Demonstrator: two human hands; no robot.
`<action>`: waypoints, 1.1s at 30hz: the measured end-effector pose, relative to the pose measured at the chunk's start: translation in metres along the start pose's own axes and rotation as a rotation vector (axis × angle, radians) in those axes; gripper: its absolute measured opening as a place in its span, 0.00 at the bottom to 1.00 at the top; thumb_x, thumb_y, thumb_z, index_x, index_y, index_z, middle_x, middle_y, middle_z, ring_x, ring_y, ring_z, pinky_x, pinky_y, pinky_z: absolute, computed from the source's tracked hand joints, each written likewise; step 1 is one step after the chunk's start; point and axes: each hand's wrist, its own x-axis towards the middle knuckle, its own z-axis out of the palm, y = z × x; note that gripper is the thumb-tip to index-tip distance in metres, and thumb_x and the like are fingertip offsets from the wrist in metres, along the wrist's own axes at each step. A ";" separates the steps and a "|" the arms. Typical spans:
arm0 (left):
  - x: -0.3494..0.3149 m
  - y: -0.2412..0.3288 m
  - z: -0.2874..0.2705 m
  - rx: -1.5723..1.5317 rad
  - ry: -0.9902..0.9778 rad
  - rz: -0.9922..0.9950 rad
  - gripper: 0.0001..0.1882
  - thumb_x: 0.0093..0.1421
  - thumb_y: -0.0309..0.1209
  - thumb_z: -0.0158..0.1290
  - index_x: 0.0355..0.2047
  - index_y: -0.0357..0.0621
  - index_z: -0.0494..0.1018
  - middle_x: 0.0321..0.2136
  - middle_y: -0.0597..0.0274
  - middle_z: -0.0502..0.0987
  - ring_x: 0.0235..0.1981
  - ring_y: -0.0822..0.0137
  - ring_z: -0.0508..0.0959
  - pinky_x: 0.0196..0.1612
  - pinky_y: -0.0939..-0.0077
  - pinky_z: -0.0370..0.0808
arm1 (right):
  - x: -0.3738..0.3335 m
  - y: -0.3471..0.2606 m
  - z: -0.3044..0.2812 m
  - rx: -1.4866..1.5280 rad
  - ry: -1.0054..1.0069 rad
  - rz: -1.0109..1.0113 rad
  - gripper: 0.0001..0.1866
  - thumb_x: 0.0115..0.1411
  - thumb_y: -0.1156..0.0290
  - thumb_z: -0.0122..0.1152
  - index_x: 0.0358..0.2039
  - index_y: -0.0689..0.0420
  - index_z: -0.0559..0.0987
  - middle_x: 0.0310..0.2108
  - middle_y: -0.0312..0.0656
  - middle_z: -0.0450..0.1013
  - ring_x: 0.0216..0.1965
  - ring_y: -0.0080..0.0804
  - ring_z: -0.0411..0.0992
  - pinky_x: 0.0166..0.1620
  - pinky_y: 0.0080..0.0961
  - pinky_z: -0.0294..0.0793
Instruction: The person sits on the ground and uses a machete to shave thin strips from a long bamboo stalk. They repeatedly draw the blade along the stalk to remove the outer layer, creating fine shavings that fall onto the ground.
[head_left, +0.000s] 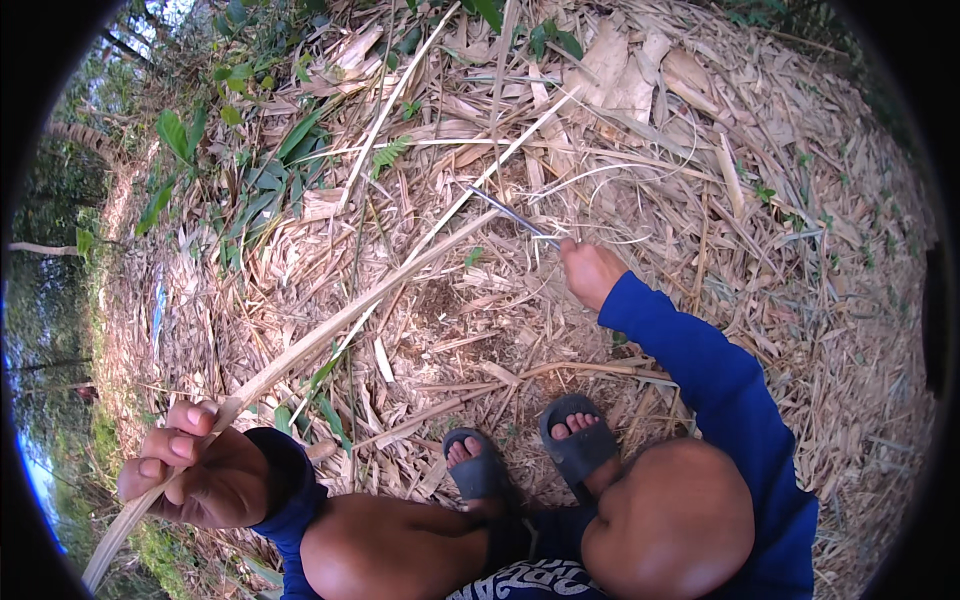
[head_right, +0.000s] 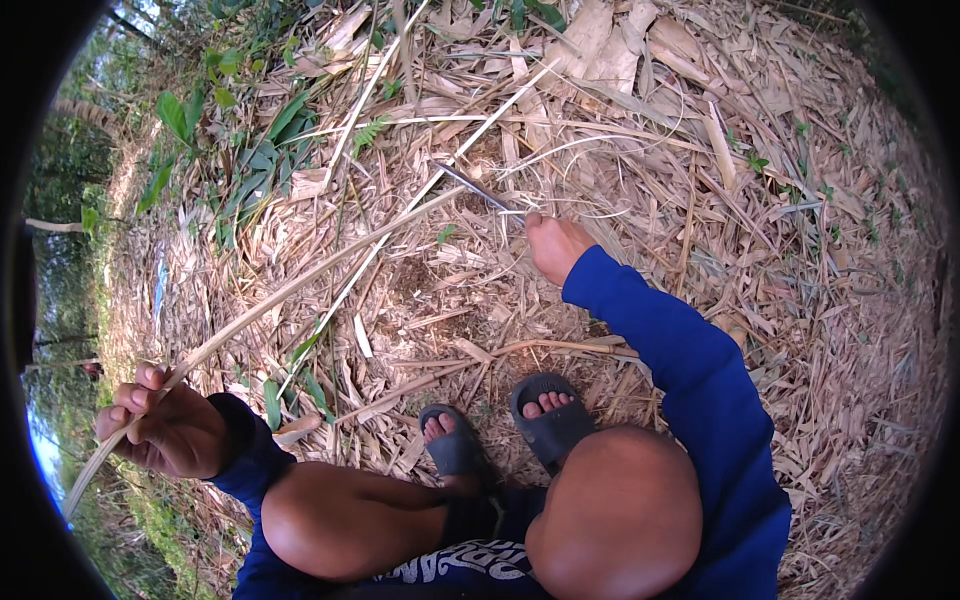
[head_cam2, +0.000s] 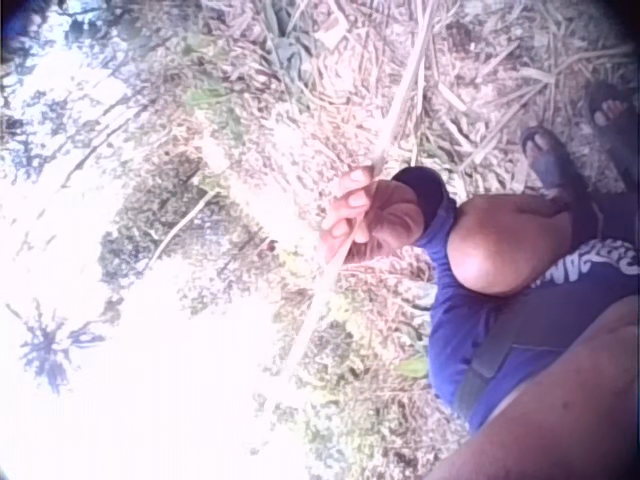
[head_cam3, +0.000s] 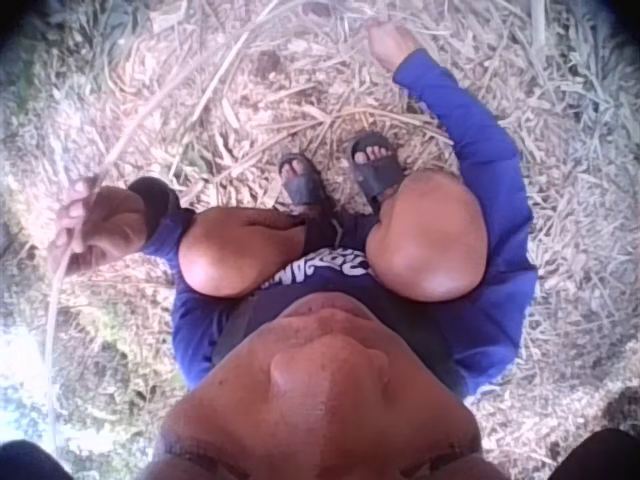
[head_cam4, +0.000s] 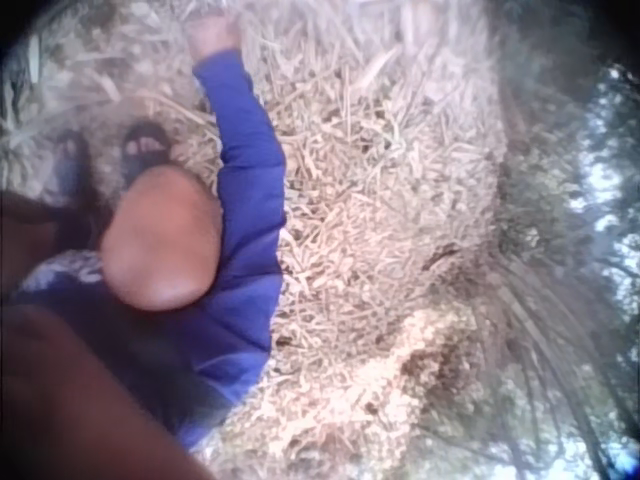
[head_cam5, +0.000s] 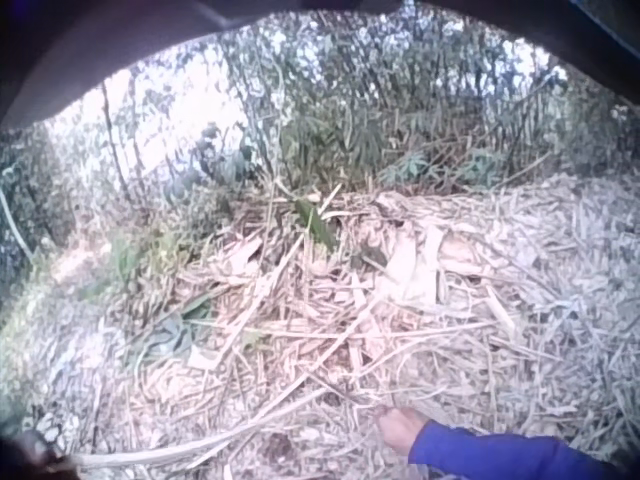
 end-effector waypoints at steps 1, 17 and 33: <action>0.000 0.002 -0.003 0.005 -0.003 -0.007 0.13 0.63 0.33 0.50 0.45 0.43 0.64 0.35 0.53 0.74 0.39 0.54 0.76 0.46 0.63 0.75 | -0.005 -0.011 -0.002 0.023 0.055 -0.061 0.11 0.58 0.76 0.44 0.39 0.66 0.68 0.27 0.57 0.73 0.27 0.54 0.75 0.32 0.46 0.75; 0.037 0.002 -0.004 -0.225 0.198 0.090 0.18 0.67 0.46 0.42 0.38 0.41 0.64 0.28 0.61 0.65 0.27 0.67 0.67 0.34 0.66 0.71 | 0.004 -0.022 0.006 1.154 -0.298 0.323 0.11 0.64 0.71 0.45 0.31 0.67 0.71 0.18 0.60 0.71 0.16 0.55 0.69 0.26 0.43 0.73; 0.039 -0.001 0.016 -0.334 0.173 -0.017 0.17 0.67 0.44 0.43 0.31 0.41 0.63 0.20 0.67 0.60 0.17 0.77 0.58 0.14 0.86 0.61 | -0.038 -0.026 0.042 0.086 -0.203 0.161 0.10 0.61 0.70 0.48 0.39 0.64 0.68 0.22 0.58 0.73 0.26 0.58 0.74 0.30 0.45 0.74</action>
